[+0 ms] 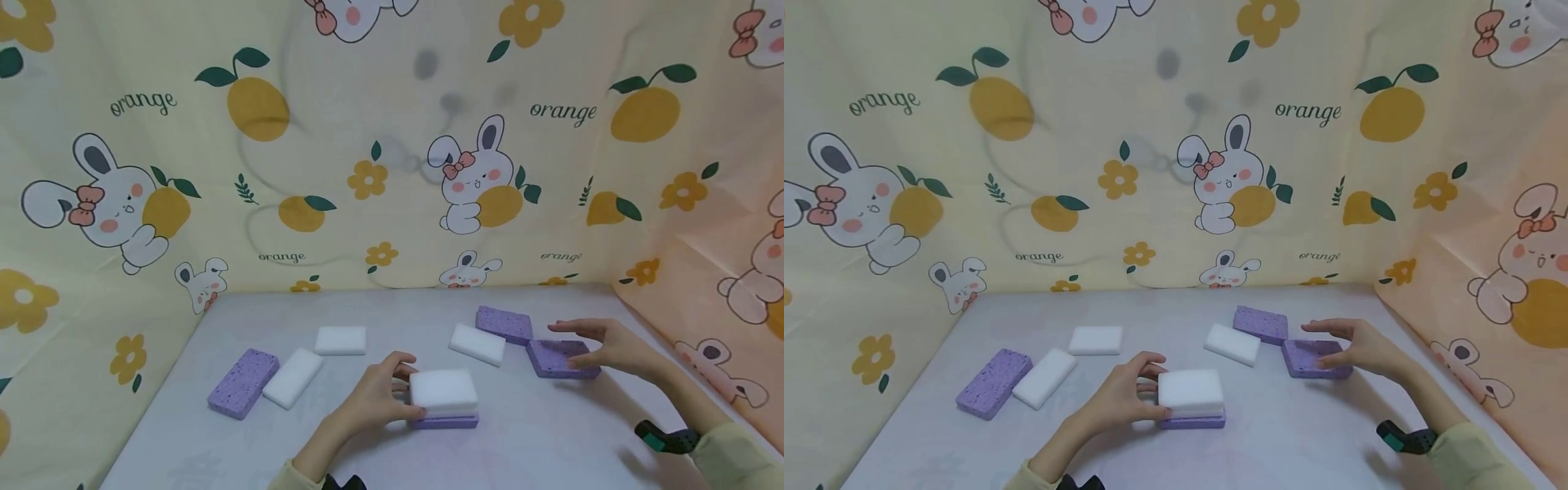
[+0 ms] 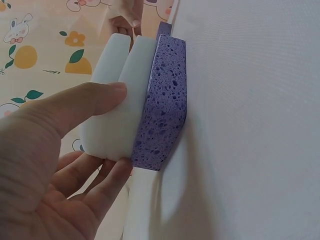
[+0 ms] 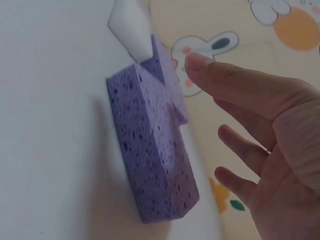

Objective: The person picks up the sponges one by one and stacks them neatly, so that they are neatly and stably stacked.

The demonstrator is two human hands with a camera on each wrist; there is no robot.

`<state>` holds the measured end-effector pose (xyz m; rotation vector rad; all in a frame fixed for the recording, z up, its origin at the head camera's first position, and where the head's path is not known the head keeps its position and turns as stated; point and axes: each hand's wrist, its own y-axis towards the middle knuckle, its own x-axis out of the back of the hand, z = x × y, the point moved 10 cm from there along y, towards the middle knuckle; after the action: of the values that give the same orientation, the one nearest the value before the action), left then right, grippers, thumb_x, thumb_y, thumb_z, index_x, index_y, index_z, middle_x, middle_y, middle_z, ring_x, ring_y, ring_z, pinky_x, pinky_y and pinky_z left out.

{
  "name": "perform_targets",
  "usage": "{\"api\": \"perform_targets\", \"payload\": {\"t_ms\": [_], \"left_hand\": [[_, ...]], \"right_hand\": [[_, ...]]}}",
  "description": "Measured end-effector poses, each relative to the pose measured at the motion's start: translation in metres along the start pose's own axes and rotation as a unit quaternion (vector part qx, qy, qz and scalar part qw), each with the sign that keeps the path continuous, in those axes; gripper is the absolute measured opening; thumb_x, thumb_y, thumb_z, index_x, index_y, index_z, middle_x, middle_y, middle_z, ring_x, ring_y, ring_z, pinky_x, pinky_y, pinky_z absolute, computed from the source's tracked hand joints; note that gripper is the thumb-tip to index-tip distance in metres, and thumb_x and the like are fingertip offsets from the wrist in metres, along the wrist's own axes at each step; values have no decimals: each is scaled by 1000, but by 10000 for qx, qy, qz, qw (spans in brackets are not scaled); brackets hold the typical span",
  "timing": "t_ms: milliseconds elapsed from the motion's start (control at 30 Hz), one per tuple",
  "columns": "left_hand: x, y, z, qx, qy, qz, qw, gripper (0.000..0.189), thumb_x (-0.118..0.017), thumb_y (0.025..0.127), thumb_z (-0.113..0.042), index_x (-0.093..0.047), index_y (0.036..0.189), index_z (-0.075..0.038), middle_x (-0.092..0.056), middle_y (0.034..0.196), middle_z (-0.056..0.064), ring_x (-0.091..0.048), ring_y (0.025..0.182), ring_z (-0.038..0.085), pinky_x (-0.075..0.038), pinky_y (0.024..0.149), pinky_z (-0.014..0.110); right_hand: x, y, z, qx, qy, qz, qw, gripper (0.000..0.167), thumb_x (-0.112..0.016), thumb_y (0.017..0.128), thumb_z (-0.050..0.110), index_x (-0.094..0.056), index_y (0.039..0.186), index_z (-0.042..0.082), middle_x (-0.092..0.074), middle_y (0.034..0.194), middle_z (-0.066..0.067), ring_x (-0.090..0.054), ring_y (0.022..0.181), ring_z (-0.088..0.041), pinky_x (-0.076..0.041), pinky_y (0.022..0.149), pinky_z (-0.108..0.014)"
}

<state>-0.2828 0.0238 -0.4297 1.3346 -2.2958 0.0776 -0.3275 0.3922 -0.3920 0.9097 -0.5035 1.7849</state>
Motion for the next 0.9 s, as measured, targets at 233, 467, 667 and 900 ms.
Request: {"api": "perform_targets", "payload": {"t_ms": [233,467,667,900], "left_hand": [[1,-1,-2,14,3,-5,10000,75,-91,68,-10,-49,130,-4,-64,115,8,-66,100,20,-54,88,26],[-1,-1,1,45,-63,11,10000,77,-91,68,-9,-48,131,-2,-64,117,8,-66,100,19,-54,87,26],[-1,-1,1,-2,-103,-10,9999,76,-91,68,-9,-48,130,0,-64,116,8,-65,101,19,-54,87,25],[1,0,0,-56,-126,-50,9999,75,-92,67,-10,-50,129,-1,-64,115,5,-64,102,18,-53,88,25]], "right_hand": [[-1,0,-19,-172,-43,127,9998,60,-84,78,30,-63,132,17,-60,134,-2,-42,117,12,-42,98,-22],[-7,-1,-28,-217,26,161,9996,63,-85,78,28,-60,135,16,-59,135,-4,-42,120,10,-44,103,-44],[-14,1,-35,-277,0,258,9993,70,-85,77,30,-56,140,16,-53,141,-7,-43,132,-30,-40,102,-58],[-20,5,-39,-272,216,470,9983,73,-87,74,27,-56,137,10,-52,140,-15,-41,130,-35,-31,101,-71]]}}
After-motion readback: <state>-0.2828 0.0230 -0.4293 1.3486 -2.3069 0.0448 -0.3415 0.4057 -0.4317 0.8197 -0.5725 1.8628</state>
